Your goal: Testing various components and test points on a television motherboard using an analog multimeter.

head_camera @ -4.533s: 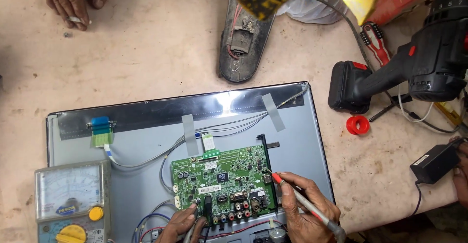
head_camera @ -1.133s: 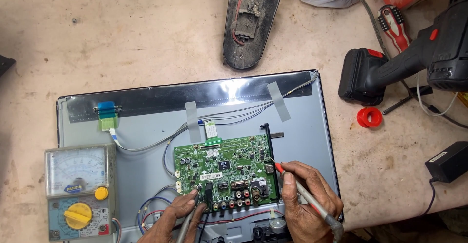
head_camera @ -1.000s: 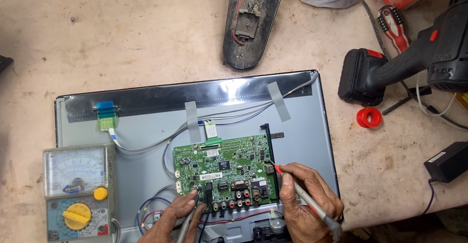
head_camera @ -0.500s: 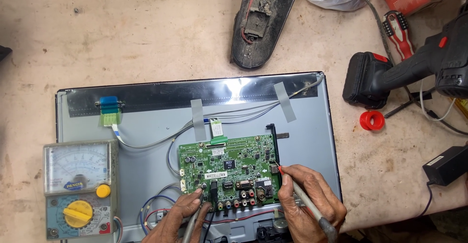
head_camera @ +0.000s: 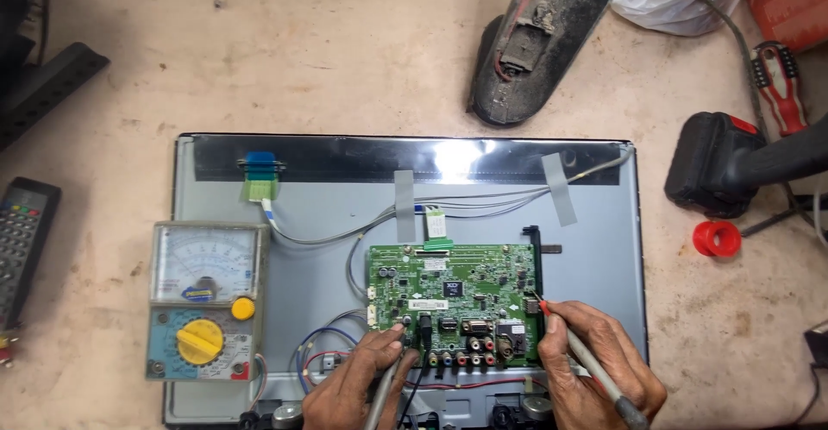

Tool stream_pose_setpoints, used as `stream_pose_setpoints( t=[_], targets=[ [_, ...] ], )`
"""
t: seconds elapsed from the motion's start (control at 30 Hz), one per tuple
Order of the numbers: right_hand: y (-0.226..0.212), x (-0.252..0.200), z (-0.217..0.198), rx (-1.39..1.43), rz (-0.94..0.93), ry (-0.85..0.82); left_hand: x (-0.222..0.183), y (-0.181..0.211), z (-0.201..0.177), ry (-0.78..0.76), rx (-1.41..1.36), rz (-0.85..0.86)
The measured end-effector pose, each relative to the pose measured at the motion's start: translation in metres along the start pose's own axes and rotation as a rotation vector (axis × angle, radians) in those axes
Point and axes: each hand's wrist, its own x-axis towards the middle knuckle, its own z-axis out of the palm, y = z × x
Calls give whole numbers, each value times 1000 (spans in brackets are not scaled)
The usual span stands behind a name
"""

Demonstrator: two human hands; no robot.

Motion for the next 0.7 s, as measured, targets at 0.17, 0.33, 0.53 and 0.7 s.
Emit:
stream_pose_setpoints(
  t=[0.17,0.33,0.53,0.7],
  targets=[
    [45,-8,1,-161,350,-322,16,11,-23,-6,-120,149],
    [147,-18,33,-279,412,-479,12,0,-19,-105,-150,198],
    [130,-22,31,-343,385,-392,13,2,-18,-82,-159,184],
    [122,-21,25,-290,371,-414,14,4,-19,-62,-154,177]
  ],
)
